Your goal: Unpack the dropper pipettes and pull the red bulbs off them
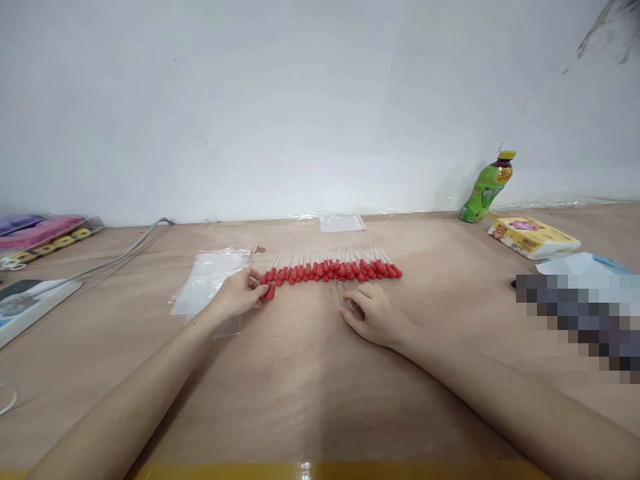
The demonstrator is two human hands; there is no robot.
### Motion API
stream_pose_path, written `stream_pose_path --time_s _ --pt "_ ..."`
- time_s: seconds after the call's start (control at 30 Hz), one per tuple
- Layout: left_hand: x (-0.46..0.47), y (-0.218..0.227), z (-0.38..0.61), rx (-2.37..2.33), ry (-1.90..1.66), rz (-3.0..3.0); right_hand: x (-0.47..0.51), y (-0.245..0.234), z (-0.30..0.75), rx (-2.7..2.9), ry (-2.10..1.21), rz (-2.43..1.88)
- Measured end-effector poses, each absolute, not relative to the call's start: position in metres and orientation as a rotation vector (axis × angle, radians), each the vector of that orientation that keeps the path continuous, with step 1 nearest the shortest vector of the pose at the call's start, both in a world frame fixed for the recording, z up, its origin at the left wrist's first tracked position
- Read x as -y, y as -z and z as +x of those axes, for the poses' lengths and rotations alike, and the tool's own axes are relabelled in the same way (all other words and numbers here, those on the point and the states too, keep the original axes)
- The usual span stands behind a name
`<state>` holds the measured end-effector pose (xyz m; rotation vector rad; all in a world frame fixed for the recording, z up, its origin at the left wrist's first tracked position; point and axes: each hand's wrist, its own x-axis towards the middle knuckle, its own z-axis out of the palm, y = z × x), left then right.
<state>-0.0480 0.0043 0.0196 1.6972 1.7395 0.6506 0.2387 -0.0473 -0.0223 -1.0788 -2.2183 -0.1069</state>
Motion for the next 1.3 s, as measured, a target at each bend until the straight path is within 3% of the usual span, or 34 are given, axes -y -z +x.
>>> stream_pose_path --time_s 0.2,0.53,0.77,0.97,1.13,1.3 --pt "-0.003 -0.024 -0.046 -1.880 -0.736 2.216 0.051 0.019 0.238 2.313 -0.009 -1.080" --pt "-0.008 -0.030 0.029 -1.539 -0.668 2.893 0.054 0.016 0.248 2.295 -0.109 -1.057" --pt "-0.021 -0.024 0.049 -1.601 -0.585 2.925 0.052 0.018 0.259 2.375 -0.231 -0.921" --pt "0.004 -0.031 0.035 -1.955 -1.011 2.618 0.051 0.020 0.257 2.272 -0.210 -0.916" --pt "0.024 -0.017 0.005 -1.538 -1.057 2.702 0.049 0.020 0.257 2.010 0.076 -0.973" --pt "0.037 -0.004 0.002 -1.269 -0.956 2.721 0.047 0.016 0.260 2.252 0.160 -0.865"
